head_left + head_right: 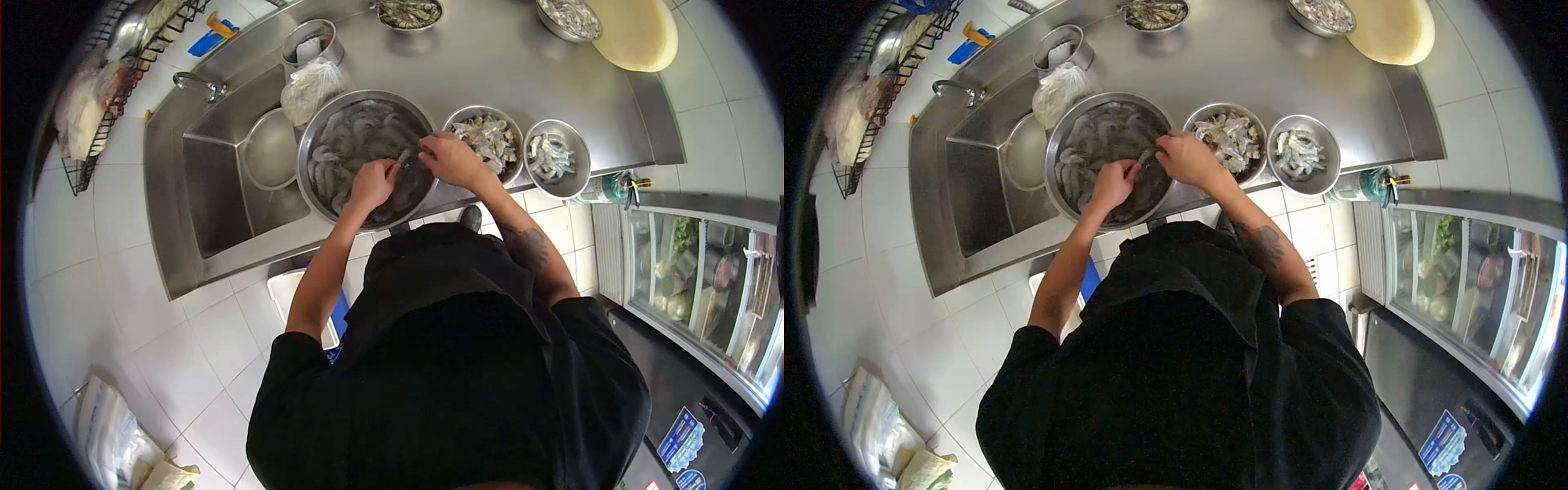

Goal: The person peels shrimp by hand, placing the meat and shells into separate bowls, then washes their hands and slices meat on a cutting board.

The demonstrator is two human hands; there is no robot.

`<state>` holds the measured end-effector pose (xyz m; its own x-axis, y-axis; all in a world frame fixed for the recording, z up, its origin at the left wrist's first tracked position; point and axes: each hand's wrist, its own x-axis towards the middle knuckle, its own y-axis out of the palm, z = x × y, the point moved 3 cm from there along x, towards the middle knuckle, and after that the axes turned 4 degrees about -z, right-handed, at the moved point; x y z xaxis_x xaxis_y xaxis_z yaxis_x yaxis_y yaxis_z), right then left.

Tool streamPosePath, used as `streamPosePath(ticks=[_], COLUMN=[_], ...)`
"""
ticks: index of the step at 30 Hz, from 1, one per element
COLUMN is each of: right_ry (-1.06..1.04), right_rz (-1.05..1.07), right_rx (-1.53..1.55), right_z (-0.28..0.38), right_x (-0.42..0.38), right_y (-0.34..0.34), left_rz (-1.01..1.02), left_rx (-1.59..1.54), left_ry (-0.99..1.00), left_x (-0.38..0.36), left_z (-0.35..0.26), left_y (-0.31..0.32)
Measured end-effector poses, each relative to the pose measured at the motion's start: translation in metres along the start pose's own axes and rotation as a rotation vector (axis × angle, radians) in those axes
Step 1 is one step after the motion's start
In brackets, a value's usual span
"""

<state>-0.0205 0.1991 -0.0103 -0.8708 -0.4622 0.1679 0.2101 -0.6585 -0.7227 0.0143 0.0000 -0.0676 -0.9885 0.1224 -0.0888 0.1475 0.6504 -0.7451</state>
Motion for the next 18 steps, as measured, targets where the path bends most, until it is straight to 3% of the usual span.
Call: streamPosePath(ticks=[1, 3, 4, 6, 7, 9, 10, 12, 16, 18], right_ry=[-0.001, -0.282, -0.283, -0.232, -0.237, 0.178, 0.175, 0.101, 0.108, 0.119], right_rz=[-0.002, -0.136, -0.140, 0.020, 0.020, 0.230, 0.233, 0.117, 0.169, 0.123], right_rx=[-0.002, 0.019, 0.016, 0.332, 0.332, 0.734, 0.733, 1.087, 0.986, 0.985], right_z=[-0.003, 0.002, 0.001, 0.000, 0.003, 0.003, 0.012, 0.028, 0.021, 0.020], right_x=[0.001, 0.005, 0.009, 0.016, 0.016, 0.014, 0.013, 0.012, 0.009, 0.005], right_y=[0.004, 0.007, 0.008, 0.013, 0.010, 0.011, 0.006, -0.005, -0.010, -0.020], left_rz=[-0.001, -0.052, -0.053, 0.038, 0.033, 0.014, 0.009, 0.013, 0.082, 0.062], left_rx=[0.000, -0.356, -0.355, -0.596, -0.594, -0.726, -0.726, -0.881, -0.918, -0.741], left_ry=[0.002, 0.057, 0.061, -0.005, -0.005, -0.036, -0.036, -0.050, -0.031, -0.062], left_x=[-0.001, -0.008, -0.008, -0.010, -0.012, -0.014, -0.013, -0.010, -0.002, 0.003], left_z=[0.001, -0.003, -0.006, -0.014, -0.024, -0.042, -0.044, -0.047, -0.052, -0.061], left_y=[-0.006, -0.023, -0.031, -0.045, -0.054, -0.067, -0.069, -0.071, -0.071, -0.070])
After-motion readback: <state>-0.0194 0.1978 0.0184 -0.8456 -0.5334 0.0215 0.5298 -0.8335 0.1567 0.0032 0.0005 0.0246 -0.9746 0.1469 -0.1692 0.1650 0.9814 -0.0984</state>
